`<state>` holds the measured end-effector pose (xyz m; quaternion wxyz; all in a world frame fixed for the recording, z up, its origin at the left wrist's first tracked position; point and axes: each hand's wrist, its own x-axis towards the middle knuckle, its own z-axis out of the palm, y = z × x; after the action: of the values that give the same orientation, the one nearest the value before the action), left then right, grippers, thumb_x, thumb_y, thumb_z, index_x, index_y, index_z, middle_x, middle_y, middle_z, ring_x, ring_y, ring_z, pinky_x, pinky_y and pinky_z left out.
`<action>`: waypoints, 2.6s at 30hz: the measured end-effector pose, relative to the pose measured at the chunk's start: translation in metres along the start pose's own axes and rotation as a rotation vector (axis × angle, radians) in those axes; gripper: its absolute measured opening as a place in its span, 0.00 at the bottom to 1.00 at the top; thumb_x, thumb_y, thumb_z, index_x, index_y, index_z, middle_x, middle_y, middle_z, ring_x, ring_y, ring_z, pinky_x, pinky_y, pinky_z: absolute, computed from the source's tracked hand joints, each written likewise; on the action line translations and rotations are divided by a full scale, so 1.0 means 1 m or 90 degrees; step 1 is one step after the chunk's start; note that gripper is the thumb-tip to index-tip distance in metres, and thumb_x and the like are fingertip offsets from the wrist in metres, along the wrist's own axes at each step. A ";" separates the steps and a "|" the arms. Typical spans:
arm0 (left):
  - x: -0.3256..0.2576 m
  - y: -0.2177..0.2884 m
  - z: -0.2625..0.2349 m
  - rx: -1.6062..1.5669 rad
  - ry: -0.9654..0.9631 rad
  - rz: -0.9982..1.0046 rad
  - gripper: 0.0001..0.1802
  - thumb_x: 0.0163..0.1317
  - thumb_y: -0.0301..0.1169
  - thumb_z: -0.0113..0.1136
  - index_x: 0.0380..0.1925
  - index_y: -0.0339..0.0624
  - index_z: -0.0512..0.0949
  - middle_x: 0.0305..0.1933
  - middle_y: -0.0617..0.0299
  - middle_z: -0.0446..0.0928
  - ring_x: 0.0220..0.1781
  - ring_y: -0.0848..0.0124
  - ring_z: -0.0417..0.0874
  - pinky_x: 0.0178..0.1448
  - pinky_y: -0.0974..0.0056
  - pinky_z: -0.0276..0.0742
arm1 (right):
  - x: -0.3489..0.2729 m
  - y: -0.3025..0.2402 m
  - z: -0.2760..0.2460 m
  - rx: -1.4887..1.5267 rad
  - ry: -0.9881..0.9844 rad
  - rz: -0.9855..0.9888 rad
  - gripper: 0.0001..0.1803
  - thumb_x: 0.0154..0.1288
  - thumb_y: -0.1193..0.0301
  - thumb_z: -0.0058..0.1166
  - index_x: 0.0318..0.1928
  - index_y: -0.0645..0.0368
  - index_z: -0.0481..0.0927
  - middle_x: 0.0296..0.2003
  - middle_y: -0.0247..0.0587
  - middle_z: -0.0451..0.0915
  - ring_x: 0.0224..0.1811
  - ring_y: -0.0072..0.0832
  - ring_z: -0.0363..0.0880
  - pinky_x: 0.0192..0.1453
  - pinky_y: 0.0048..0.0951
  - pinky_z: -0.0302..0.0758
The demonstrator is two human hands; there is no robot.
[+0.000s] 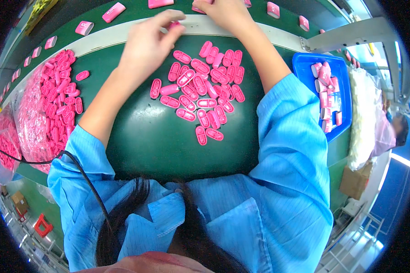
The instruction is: The person assembles pink plastic capsule components by hand. They pick up two halves from a pile on a green table, press them together to form a complete capsule, and place the finished unit into a blue tray. The process is repeated continuously throughout the video.
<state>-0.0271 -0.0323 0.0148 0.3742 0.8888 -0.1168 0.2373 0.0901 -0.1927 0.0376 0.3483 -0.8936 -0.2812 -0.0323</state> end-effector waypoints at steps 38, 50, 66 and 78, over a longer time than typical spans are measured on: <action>0.002 0.003 -0.022 0.092 -0.001 -0.077 0.19 0.58 0.24 0.56 0.49 0.26 0.73 0.30 0.38 0.79 0.33 0.43 0.81 0.39 0.48 0.77 | -0.029 -0.025 0.019 0.357 -0.037 -0.025 0.09 0.60 0.80 0.60 0.42 0.68 0.77 0.35 0.39 0.84 0.39 0.20 0.81 0.41 0.21 0.78; 0.043 -0.097 -0.057 0.220 -0.037 -0.231 0.22 0.58 0.34 0.66 0.51 0.34 0.78 0.44 0.50 0.83 0.50 0.69 0.82 0.53 0.69 0.75 | 0.034 -0.027 0.053 -0.059 0.185 -0.256 0.19 0.56 0.66 0.62 0.47 0.62 0.80 0.40 0.50 0.82 0.43 0.47 0.80 0.50 0.40 0.76; 0.014 -0.034 -0.047 -0.511 -0.033 -0.352 0.21 0.58 0.31 0.68 0.48 0.29 0.78 0.42 0.59 0.82 0.46 0.72 0.83 0.49 0.68 0.78 | -0.022 -0.039 0.023 0.489 -0.220 0.069 0.14 0.69 0.62 0.56 0.39 0.62 0.79 0.26 0.34 0.80 0.20 0.13 0.71 0.26 0.15 0.68; 0.004 -0.028 -0.030 -0.434 -0.025 -0.282 0.18 0.61 0.28 0.64 0.49 0.30 0.80 0.39 0.57 0.84 0.40 0.73 0.85 0.49 0.70 0.80 | -0.027 -0.023 0.016 0.392 -0.226 0.015 0.13 0.70 0.63 0.54 0.43 0.61 0.79 0.24 0.31 0.77 0.21 0.13 0.68 0.26 0.16 0.65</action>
<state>-0.0227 0.0083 0.0177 0.6872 0.7219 -0.0019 0.0817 0.0529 -0.1815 0.0324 0.5474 -0.7415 -0.3239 0.2135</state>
